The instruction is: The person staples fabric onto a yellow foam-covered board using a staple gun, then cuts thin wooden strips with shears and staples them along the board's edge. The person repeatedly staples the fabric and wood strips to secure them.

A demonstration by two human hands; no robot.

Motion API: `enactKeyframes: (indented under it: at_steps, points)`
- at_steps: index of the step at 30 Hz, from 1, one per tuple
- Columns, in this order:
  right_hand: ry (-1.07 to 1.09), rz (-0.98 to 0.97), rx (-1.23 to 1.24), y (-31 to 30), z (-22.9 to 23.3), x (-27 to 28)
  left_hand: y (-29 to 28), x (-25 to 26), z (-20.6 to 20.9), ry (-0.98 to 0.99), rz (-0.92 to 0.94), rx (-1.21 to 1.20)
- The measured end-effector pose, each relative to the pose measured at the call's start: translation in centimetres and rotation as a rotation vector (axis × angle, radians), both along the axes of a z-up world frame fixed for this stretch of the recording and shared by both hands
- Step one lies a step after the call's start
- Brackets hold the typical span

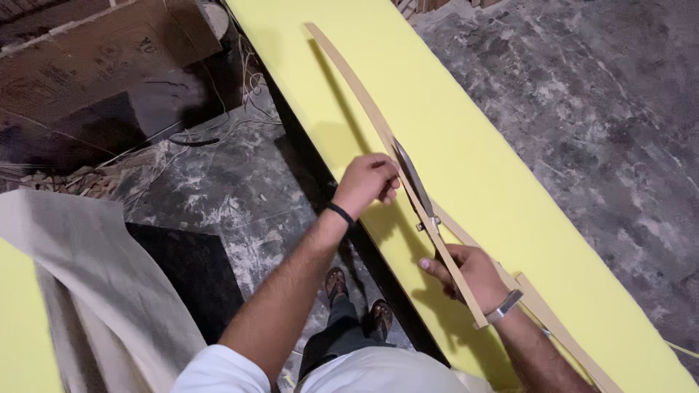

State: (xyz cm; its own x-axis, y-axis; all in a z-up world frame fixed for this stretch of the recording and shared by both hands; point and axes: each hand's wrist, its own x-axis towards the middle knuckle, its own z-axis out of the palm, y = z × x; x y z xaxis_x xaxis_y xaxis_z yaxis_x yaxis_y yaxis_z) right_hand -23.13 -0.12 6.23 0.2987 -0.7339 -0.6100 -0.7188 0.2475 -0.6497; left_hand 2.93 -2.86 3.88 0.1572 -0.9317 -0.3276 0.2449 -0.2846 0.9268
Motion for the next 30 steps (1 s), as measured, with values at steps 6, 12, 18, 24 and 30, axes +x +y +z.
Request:
enactKeyframes:
  at_steps: [6,12,18,24,30]
  points:
    - [0.13,0.184,-0.185,-2.1,3.6,-1.5,0.0,-2.0,0.0,0.156,-0.081,-0.103]
    - [0.068,0.204,-0.065,-2.2,1.8,-3.2,1.8,-5.2,-1.9,0.179,-0.079,-0.081]
    - [0.108,0.123,0.054,-1.5,-0.8,-4.0,3.4,-5.4,-3.4,0.218,-0.057,0.021]
    - [0.138,0.132,0.08,-0.4,-2.1,-3.3,2.5,-3.2,-5.2,0.196,-0.003,0.126]
    - [0.041,0.191,0.117,-0.8,-3.3,-2.1,3.3,-4.4,-6.7,0.155,-0.086,0.113]
